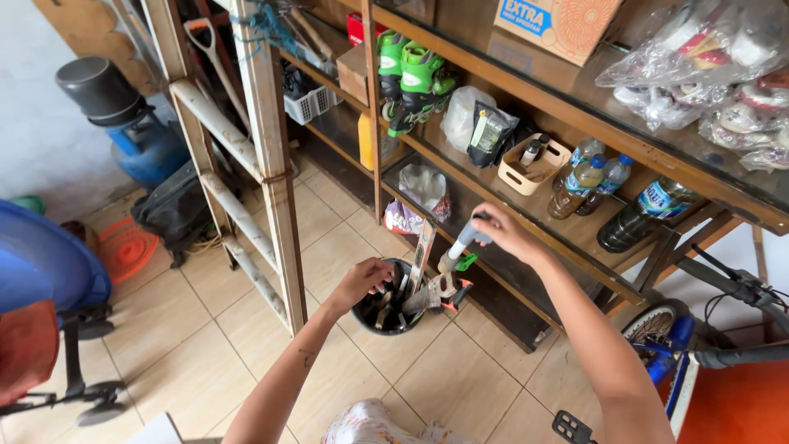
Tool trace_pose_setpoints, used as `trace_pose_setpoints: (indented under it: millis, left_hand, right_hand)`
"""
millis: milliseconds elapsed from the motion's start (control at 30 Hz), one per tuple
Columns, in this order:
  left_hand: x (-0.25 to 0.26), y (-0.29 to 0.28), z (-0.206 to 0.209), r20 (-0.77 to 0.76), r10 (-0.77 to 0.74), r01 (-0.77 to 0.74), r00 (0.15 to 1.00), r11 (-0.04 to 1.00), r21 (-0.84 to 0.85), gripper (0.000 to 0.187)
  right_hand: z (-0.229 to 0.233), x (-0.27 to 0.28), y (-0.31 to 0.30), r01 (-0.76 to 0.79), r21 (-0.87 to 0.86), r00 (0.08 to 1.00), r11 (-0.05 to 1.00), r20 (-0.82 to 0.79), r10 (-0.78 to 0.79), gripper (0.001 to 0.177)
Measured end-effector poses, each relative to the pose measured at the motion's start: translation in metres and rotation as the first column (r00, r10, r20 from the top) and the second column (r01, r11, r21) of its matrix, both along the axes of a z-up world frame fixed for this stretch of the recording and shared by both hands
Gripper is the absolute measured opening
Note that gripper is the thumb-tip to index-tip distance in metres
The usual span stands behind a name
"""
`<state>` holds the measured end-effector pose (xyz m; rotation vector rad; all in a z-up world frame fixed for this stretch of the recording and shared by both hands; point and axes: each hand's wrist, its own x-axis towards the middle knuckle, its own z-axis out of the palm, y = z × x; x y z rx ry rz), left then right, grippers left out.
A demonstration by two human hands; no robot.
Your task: Moving and organizing various tools and objects in a storage or garage area, including shifting a ladder and placing items into a bucket.
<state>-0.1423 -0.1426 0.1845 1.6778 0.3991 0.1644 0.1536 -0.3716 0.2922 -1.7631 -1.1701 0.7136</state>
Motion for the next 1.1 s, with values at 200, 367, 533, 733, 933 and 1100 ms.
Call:
trace_pose_setpoints:
  millis: [200,367,533,733,933,1100]
  left_hand:
    - [-0.024,-0.019,0.012,-0.003,-0.017,0.017,1.0,0.999,0.036,0.023]
    - [-0.05,-0.018,0.017,-0.031,-0.015,0.016,0.999,1.0,0.015,0.024]
    - [-0.076,-0.016,0.016,-0.041,0.008,-0.008,0.999,1.0,-0.003,0.025]
    - [-0.102,-0.01,0.021,0.012,0.007,-0.007,1.0,1.0,0.008,0.025]
    - [-0.12,-0.022,0.048,0.044,0.037,-0.037,0.998,0.999,0.02,0.039]
    - [-0.129,-0.028,0.06,0.097,0.081,-0.082,0.992,0.997,0.0,0.05]
  right_hand:
    - [0.01,-0.009,-0.015,0.134,0.157,0.982,0.978,-0.151,-0.11,0.026]
    - [0.022,-0.025,-0.019,0.243,0.209,0.929,0.947,-0.331,-0.166,0.024]
    - [0.018,-0.036,-0.017,0.315,0.212,0.857,0.925,-0.482,-0.182,0.031]
    - [0.006,-0.051,-0.008,0.367,0.175,0.689,0.914,-0.711,-0.141,0.046]
    - [0.012,-0.082,0.003,0.384,0.116,0.574,0.916,-0.807,-0.138,0.055]
    - [0.018,-0.101,0.01,0.314,0.152,0.576,0.937,-0.815,-0.061,0.061]
